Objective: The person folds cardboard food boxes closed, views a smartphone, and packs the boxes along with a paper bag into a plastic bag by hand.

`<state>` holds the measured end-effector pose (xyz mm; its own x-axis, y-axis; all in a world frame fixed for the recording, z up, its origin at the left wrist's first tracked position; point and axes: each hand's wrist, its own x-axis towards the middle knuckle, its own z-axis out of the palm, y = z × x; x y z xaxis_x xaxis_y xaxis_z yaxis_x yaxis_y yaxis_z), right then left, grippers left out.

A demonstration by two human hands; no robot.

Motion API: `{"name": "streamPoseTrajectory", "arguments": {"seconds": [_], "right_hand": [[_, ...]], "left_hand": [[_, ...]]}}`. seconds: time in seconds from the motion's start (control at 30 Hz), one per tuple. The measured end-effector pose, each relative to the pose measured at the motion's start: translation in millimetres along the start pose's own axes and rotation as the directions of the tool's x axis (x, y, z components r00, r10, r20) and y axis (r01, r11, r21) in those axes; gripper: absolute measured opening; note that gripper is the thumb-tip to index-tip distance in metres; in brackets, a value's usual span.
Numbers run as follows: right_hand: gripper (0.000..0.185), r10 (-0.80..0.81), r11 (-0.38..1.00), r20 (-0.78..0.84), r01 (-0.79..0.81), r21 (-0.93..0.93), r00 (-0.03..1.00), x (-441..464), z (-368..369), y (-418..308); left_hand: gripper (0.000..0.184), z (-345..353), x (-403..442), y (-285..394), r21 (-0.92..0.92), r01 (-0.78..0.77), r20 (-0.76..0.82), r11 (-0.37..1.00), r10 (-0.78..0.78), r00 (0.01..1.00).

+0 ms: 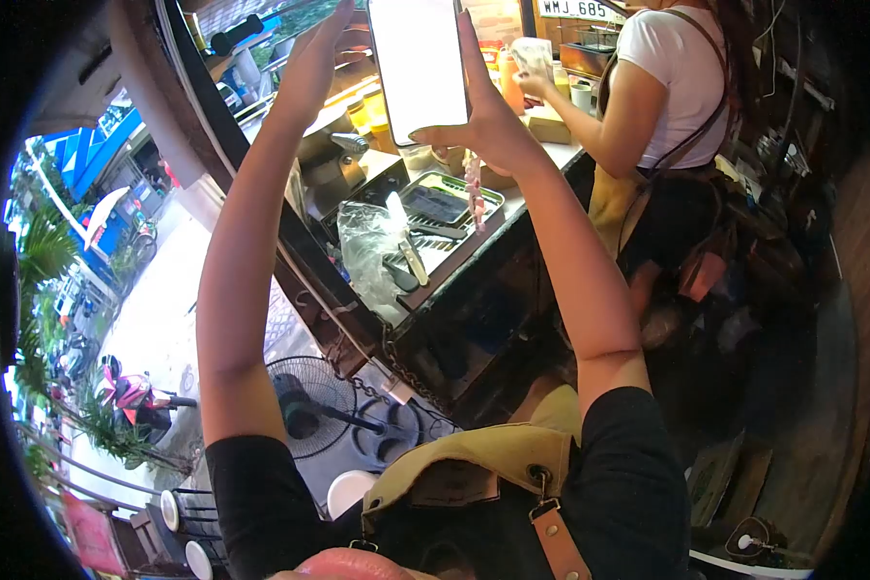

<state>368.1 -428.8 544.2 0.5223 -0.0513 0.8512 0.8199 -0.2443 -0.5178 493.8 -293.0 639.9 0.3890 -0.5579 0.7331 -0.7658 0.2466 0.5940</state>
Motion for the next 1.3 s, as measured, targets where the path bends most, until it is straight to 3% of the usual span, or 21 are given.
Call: {"name": "streamPoseTrajectory", "arguments": {"seconds": [0.27, 0.33, 0.47, 0.57, 0.63, 0.67, 0.83, 0.97, 1.0, 1.07, 1.1, 1.13, 1.17, 1.23, 1.27, 1.3], "right_hand": [[0.119, 0.113, 0.991, 0.002, -0.113, 0.075, 0.994, -4, 6, -20], [0.111, -0.091, 0.972, 0.088, 0.108, -0.208, 0.992, 0, 3, -24], [0.122, -0.061, 0.983, 0.055, 0.070, -0.172, 0.997, 3, -4, -11], [0.111, -0.125, 0.979, 0.106, 0.140, -0.146, 0.986, -2, 4, -17], [0.119, 0.106, 0.988, -0.050, -0.111, -0.106, 0.993, -8, 10, -17], [0.119, 0.105, 0.988, -0.050, -0.110, -0.105, 0.993, -8, 9, -17], [0.105, 0.210, 0.938, 0.037, -0.212, 0.273, 0.977, -9, 2, -20], [0.097, 0.151, 0.914, 0.138, -0.192, 0.357, 0.979, -7, 2, -19], [0.096, -0.084, 0.775, 0.312, -0.134, 0.617, 0.947, 3, 0, -12], [0.097, -0.354, 0.554, 0.388, -0.144, 0.820, 0.851, 5, -2, -13], [0.093, 0.039, 0.740, 0.324, -0.245, 0.626, 0.945, 2, 8, -42], [0.092, 0.219, 0.801, 0.234, -0.312, 0.511, 0.947, 1, 11, -47], [0.091, 0.390, 0.818, 0.135, -0.410, 0.404, 0.911, 0, 14, -51], [0.091, 0.273, 0.892, 0.068, -0.279, 0.356, 0.960, -5, 14, -27], [0.091, 0.270, 0.892, 0.071, -0.277, 0.358, 0.960, -5, 15, -26], [0.089, 0.255, 0.897, 0.059, -0.259, 0.357, 0.965, -5, 14, -26]], "left_hand": [[0.056, 1, 0, -1, 0.041, -0.041, -0.009, 0.998, 0.042, 0.999], [0.058, 1, -2, 4, 0.032, -0.022, -0.012, 0.999, 0.023, 1.000], [0.059, 0, -5, 7, 0.016, -0.016, -0.013, 1.000, 0.016, 1.000], [0.059, 2, -7, 12, 0.051, -0.029, -0.023, 0.998, 0.030, 0.999], [0.059, 1, -5, 11, 0.042, -0.024, -0.009, 0.999, 0.024, 1.000], [0.059, 0, -5, 9, 0.044, -0.024, -0.009, 0.999, 0.025, 1.000], [0.058, 1, -2, 3, -0.007, 0.039, -0.041, 0.999, -0.039, 0.998], [0.057, 2, -5, 5, -0.035, 0.029, -0.077, 0.999, -0.031, 0.997], [0.055, 1, -5, 5, -0.074, 0.017, -0.061, 0.997, -0.022, 0.998], [0.054, 1, -5, 7, -0.112, 0.004, -0.044, 0.994, -0.009, 0.999], [0.051, 1, -8, 10, 0.008, -0.071, -0.042, 0.997, 0.071, 0.997], [0.048, 1, -10, 14, 0.128, -0.146, -0.032, 0.981, 0.151, 0.988], [0.048, 1, -11, 19, 0.132, -0.148, -0.035, 0.980, 0.154, 0.987], [0.041, 2, -13, 27, 0.330, -0.037, -0.071, 0.943, 0.064, 0.995], [0.041, 1, -12, 24, 0.333, -0.037, -0.073, 0.942, 0.065, 0.995], [0.039, 2, -10, 19, 0.213, -0.087, -0.042, 0.973, 0.098, 0.994]]}}
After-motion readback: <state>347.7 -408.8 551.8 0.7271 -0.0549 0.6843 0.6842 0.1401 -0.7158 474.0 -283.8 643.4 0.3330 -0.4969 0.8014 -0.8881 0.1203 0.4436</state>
